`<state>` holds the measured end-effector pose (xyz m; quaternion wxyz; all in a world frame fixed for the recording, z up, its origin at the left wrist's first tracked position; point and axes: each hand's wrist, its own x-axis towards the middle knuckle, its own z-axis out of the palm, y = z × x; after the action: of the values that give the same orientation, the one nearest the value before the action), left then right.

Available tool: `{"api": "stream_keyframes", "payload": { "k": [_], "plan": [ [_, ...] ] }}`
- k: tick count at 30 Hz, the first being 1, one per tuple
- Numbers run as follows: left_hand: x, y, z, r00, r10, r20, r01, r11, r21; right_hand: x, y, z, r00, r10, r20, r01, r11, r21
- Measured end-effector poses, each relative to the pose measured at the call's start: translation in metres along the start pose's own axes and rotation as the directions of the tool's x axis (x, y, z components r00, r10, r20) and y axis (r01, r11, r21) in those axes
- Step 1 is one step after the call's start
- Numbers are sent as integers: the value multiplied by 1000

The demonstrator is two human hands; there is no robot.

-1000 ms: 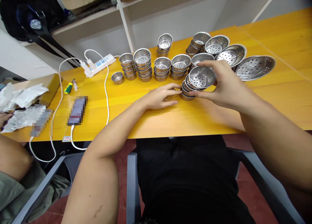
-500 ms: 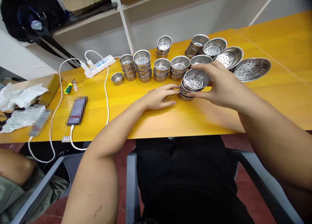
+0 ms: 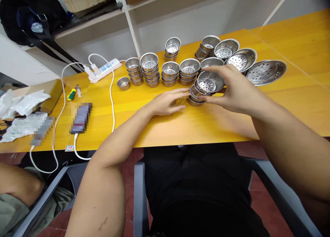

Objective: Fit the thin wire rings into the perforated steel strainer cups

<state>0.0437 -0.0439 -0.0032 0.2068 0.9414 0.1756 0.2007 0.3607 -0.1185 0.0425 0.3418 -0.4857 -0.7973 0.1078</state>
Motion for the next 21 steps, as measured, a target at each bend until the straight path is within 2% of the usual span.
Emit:
{"api": "stream_keyframes", "payload": {
  "k": [5,9,21],
  "plan": [
    [-1,1,-1,999,-24,30,24,1000,2,4,2,-2,999,-4,41,5,1000,-23],
    [-2,-1,-1,1000,-16,10,16,1000,-15,6,-1,-3,998,31,58,-30,999,-27],
    [-2,5,-2,999,-43,-12,43,997,-60,2,-16,-7,999,41,27,-39,997,-68]
  ]
}}
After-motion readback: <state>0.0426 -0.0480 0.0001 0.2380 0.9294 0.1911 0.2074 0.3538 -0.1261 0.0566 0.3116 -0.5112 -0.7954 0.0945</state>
